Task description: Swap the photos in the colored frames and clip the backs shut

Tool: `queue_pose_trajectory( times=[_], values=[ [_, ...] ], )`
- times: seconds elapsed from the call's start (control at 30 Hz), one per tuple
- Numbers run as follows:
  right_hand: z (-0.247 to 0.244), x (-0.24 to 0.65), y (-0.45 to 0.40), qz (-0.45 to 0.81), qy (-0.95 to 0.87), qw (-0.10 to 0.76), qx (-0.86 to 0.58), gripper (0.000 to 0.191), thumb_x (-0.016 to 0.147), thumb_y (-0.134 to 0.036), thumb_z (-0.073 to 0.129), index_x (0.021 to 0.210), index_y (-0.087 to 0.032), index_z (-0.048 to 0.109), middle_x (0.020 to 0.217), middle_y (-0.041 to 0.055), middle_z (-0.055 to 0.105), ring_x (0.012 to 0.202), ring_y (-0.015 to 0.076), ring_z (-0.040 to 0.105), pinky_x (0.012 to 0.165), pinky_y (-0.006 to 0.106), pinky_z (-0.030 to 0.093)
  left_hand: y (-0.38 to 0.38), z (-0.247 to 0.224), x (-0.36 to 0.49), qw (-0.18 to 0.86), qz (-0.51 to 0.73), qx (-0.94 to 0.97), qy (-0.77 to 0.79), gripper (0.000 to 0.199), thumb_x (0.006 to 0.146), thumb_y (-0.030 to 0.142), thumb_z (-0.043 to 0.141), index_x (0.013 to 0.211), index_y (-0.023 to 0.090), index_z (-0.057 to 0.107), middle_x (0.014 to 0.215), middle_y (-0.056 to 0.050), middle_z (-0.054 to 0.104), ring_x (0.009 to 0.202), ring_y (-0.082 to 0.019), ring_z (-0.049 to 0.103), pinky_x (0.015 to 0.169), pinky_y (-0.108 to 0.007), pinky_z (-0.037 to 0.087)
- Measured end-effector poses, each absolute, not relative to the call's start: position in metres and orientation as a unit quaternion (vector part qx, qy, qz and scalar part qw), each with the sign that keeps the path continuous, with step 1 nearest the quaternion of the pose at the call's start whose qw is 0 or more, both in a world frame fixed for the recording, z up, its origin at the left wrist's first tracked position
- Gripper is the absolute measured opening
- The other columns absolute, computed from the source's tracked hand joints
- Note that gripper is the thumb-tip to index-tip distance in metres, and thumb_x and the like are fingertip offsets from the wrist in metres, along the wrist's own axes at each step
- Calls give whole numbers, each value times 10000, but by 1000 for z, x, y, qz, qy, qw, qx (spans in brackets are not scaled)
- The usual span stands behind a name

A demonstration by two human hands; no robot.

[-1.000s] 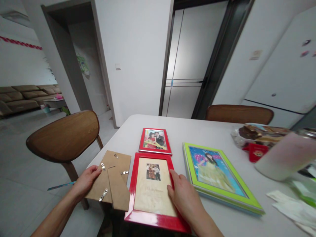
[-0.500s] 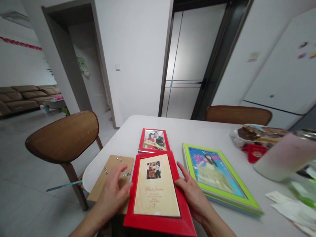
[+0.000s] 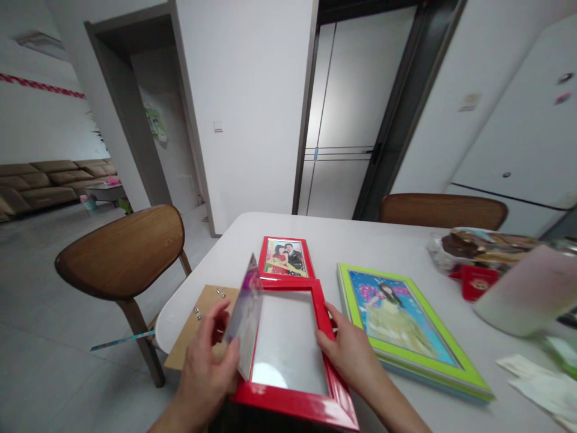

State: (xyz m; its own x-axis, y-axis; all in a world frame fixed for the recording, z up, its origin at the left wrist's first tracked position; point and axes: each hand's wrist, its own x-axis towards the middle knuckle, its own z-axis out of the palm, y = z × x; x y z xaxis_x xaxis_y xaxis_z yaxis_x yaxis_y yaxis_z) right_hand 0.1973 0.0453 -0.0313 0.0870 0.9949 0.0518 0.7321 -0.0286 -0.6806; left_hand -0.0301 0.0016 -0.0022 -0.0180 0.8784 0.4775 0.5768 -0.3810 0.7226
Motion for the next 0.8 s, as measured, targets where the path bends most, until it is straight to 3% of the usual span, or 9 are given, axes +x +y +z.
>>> queue_pose_trajectory(
  times=[0.1,0.37,0.5,0.6,0.7,0.8],
  values=[
    [-42,197,47,121,-689,230,-677,451,690,-230,422,1115,-93,488,939,123,604,847,218,555,776,310,396,1,-18,-62,151,434,652,603,359,713,182,430,1071,188,412,1020,-62,550,939,-214,521,802,-347,426],
    [-59,190,47,43,-730,158,-664,422,709,-117,361,1107,-44,482,906,142,540,794,197,532,753,303,412,-3,-61,-94,45,310,704,638,322,726,289,480,1024,167,498,958,-89,598,912,-256,530,824,-432,375],
    [-62,192,47,29,-735,181,-653,412,697,-121,376,1082,-39,498,982,171,523,855,214,524,792,331,410,-4,-58,-95,2,287,725,626,320,725,288,493,1023,173,505,957,-78,600,911,-251,524,839,-438,358],
    [-58,185,44,25,-729,260,-633,396,682,-175,422,1050,-69,524,1108,186,484,1004,257,465,875,391,359,-3,-56,-97,-9,282,727,626,337,734,306,490,1044,174,489,982,-86,590,920,-257,516,849,-454,349],
    [-50,165,42,158,-696,340,-612,440,706,-263,429,1120,-118,466,1100,142,514,928,222,522,819,380,407,-2,-54,-94,-3,289,740,607,372,741,302,481,1090,176,454,1086,-105,541,1006,-268,473,896,-476,311],
    [-47,137,43,413,-587,377,-586,550,724,-318,426,1220,-100,328,889,87,599,660,154,584,596,291,470,-3,-50,-82,31,291,772,565,426,728,303,490,1131,181,427,1189,-118,471,1102,-277,404,931,-490,283]
  ],
)
